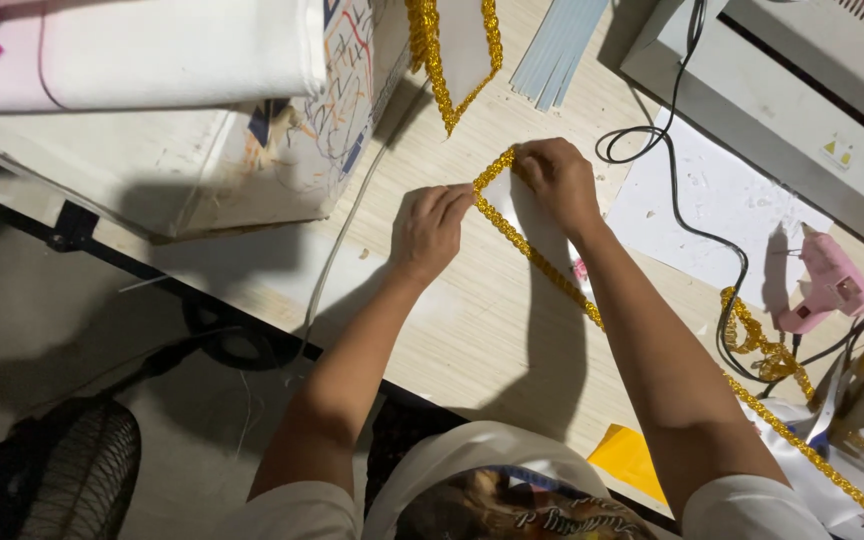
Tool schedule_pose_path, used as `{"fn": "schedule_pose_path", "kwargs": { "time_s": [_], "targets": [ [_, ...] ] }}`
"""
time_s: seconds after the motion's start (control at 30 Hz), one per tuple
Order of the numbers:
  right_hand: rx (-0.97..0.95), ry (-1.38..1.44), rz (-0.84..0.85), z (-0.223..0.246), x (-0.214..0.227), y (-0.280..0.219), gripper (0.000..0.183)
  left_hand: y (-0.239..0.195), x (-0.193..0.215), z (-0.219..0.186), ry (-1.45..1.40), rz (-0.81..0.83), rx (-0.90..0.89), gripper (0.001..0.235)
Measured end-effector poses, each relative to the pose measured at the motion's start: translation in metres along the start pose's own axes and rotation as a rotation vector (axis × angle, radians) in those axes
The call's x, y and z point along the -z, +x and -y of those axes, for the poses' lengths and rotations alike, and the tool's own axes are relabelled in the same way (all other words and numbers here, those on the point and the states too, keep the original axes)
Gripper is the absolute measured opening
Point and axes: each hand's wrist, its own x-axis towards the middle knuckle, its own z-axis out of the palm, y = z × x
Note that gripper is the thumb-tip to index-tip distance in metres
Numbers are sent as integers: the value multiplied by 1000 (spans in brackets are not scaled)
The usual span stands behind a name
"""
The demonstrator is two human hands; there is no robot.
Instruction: The person applies a gold glitter trim to a white satin sash using a hot glue gun. They press the trim along the edges of the sash, which features printed text and floral designs. The person uses scissors to cut the trim to the correct length and trims the sash edges. They repeat the process on both sides of the sash, ensuring the trim is securely attached.
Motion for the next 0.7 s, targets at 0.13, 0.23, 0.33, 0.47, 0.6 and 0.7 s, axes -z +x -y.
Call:
{"fn": "schedule_pose_path", "kwargs": {
  "time_s": [0.13, 0.23, 0.33, 0.47, 0.6, 0.7],
  "targets": [
    [79, -173, -38, -21, -9, -8, 34, 6, 4, -3, 43, 57, -53, 18],
    [257, -86, -170, -24, -11, -14, 34, 6, 3, -4, 73, 94, -47, 22],
    [221, -113, -142, -15, -7, -9, 37, 7, 0, -2, 114, 133, -58, 23],
    [270, -206, -71, -2, -6, -7, 28, 6, -3, -2, 92, 123, -42, 22],
    [229, -374, -69, -8, -13, -1, 22, 5, -4, 0, 66, 128, -19, 24],
    [120, -148, -85, -17, -14, 1, 29, 2, -9, 2, 21, 113, 13, 27]
  ]
}}
